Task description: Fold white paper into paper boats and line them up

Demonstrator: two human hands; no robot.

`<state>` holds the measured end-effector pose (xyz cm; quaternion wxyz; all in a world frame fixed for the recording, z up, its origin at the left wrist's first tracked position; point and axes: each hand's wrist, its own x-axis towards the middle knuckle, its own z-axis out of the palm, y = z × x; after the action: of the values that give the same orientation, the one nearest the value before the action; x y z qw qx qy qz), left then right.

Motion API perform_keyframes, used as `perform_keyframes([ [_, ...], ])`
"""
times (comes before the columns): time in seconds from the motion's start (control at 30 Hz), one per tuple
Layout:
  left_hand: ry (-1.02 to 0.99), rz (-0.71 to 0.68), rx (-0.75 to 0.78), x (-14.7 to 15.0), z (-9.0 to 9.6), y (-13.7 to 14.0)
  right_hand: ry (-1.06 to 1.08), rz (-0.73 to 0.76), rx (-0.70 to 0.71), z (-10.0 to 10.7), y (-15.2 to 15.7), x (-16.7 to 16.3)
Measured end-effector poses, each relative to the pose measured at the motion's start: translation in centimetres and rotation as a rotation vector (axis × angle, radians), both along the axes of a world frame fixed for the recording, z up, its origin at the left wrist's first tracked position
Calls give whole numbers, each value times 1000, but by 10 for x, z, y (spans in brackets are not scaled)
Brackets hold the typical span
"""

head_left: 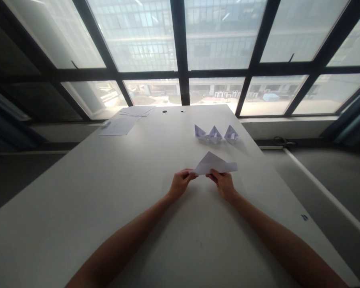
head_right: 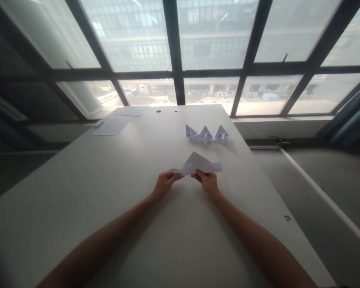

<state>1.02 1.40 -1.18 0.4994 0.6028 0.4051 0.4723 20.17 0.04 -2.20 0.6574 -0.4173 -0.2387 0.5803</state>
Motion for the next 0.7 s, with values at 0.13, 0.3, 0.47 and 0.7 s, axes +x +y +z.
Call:
perform_keyframes([
  [0.13,-23,43,-36,0,-1,2,-29,22,17,-1,0,-1],
  [0.3,118,12,54,-1,-1,4,-65,34,35,-4,0,-2],
  [0.47,194,55,75,-1,0,3,-69,14,27,-6,1,-1],
  [0.7,225,79,90,0,2,0,-61,8,29,-6,1,-1],
])
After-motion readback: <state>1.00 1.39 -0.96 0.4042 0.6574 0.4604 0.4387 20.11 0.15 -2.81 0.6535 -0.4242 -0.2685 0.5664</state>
